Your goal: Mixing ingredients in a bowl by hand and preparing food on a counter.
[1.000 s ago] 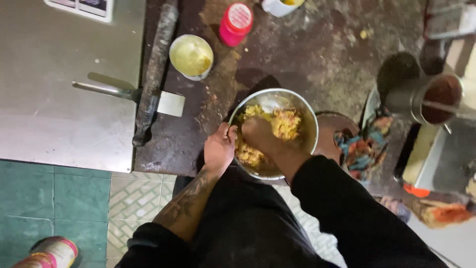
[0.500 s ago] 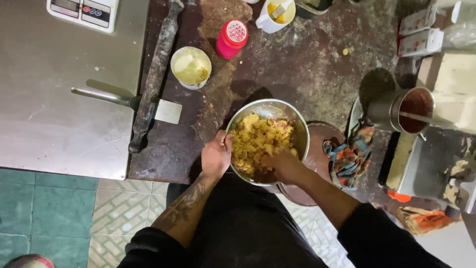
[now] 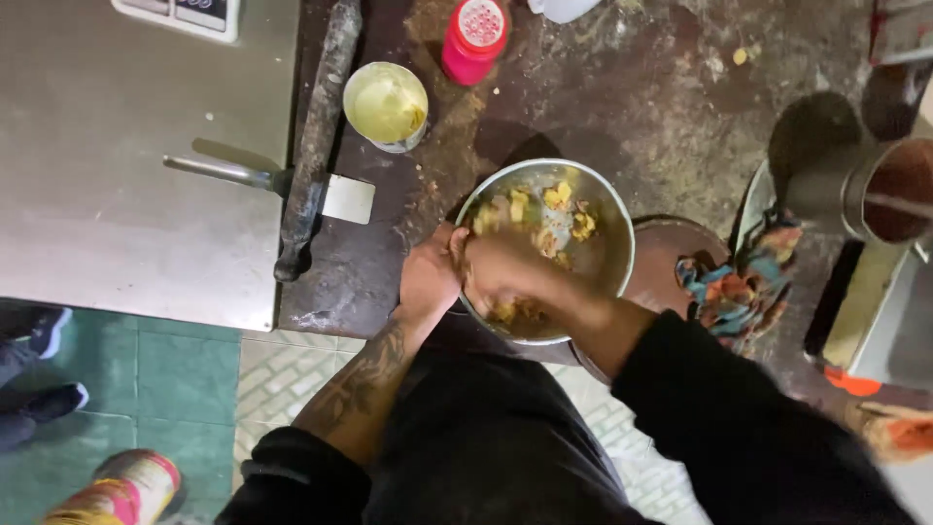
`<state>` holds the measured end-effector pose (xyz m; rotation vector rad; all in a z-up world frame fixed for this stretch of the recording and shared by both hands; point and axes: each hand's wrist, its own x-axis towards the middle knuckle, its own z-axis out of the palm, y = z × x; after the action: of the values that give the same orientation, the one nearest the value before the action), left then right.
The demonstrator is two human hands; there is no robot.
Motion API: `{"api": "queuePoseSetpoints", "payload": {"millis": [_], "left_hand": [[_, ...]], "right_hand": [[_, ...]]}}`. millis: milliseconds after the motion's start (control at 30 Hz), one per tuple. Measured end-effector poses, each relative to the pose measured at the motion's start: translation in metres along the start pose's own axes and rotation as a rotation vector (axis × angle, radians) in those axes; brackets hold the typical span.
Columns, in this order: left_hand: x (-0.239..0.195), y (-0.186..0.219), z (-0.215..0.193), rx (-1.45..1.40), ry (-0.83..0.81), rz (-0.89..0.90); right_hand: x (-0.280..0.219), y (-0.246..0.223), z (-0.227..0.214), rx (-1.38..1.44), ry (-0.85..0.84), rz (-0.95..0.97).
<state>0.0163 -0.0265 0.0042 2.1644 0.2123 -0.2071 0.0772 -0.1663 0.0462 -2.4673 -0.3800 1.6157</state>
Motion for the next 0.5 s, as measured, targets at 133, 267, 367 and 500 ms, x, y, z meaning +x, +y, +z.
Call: {"api": "queuePoseSetpoints", "payload": {"millis": [133, 267, 367, 500], "left_hand": [[-0.004, 0.001, 0.008, 0.032, -0.021, -0.092], [-0.012, -0.016, 0.025, 0.109, -0.022, -0.134], [-0.004, 0.012, 0.003, 0.111, -0.044, -0.17], [-0.003, 0.019, -0.002, -0.092, -0.211, -0.292]], "right_hand": [[-0.009, 0.026, 0.074, -0.294, 0.45, -0.242], [0.057, 0.058, 0.109, -0.348, 0.558, -0.182], [0.081, 0.085, 0.105, -0.275, 0.517, -0.032], [0.033, 0.101, 0.049, -0.094, 0.067, 0.226]]}}
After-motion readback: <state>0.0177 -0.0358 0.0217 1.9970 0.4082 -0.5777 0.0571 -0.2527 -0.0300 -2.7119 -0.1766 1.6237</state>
